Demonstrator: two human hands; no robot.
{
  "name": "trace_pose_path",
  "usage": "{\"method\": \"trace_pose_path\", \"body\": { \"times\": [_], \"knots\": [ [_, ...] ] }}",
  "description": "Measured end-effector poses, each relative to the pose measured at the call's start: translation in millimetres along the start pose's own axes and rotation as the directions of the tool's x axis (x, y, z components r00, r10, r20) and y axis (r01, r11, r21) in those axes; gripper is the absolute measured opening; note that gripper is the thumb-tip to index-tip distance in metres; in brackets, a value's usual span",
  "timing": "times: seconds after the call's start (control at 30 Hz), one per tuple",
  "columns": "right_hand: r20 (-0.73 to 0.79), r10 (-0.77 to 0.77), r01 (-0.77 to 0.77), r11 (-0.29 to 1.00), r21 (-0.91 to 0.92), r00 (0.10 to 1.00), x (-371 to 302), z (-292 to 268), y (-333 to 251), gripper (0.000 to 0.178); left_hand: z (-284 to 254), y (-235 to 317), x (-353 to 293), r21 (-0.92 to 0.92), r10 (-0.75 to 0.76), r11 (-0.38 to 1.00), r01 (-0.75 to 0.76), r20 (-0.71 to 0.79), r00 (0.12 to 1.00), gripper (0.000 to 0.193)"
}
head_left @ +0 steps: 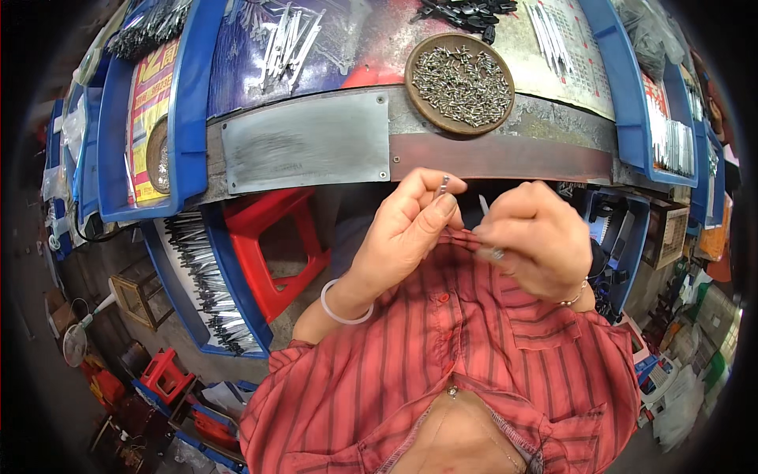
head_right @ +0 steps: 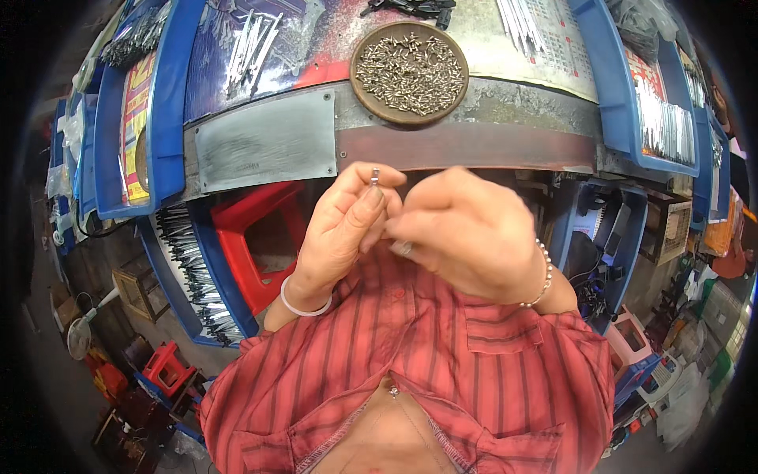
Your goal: The person assembles drafting compasses by hand, taking metal legs, plastic fittings, and pins from containers on the table and attaching the components together.
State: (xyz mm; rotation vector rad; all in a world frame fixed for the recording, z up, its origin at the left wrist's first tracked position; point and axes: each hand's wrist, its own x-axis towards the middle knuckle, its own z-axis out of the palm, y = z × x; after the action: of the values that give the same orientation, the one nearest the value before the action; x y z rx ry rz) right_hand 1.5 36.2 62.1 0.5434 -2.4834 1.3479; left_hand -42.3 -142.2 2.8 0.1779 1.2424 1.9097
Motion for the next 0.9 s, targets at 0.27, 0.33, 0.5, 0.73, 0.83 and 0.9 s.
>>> {"method": "trace_pose_path", "body": {
  "times": [0.27,0.33,0.5,0.73,0.83,0.9],
  "knots": [
    [0.159,0.468,-0.442,0.591,0.675,0.869,-10.9,13.4,17.3,0.012,-1.6,-2.5,-1.4,-0.022,0.040,0.999,-0.040,-0.005,0.999,0.019],
    [0.210,0.468,-0.473,0.565,0.676,0.858,-11.0,15.4,18.4,0.013,-0.8,0.6,-0.7,-0.014,0.040,0.999,-0.040,-0.016,0.999,0.019],
    [0.166,0.571,-0.496,0.489,0.718,0.804,-11.8,27.0,19.8,0.013,1.3,-3.0,-1.2,-0.125,0.076,0.989,-0.083,-0.063,0.995,0.016],
    [0.011,0.527,-0.474,0.755,0.453,0.850,-11.4,29.0,24.7,0.009,5.2,-6.8,-0.7,-0.100,0.109,0.988,-0.121,-0.112,0.988,0.012],
    [-0.067,0.432,-0.402,0.877,0.261,0.899,-9.1,30.0,25.8,0.009,5.3,-11.6,0.4,-0.030,0.153,0.987,-0.158,-0.122,0.981,0.010],
    [-0.069,0.462,-0.426,0.859,0.283,0.884,-8.6,30.7,23.8,0.008,6.2,-11.4,0.0,-0.006,0.167,0.986,-0.169,-0.116,0.979,0.009]
  ]
}}
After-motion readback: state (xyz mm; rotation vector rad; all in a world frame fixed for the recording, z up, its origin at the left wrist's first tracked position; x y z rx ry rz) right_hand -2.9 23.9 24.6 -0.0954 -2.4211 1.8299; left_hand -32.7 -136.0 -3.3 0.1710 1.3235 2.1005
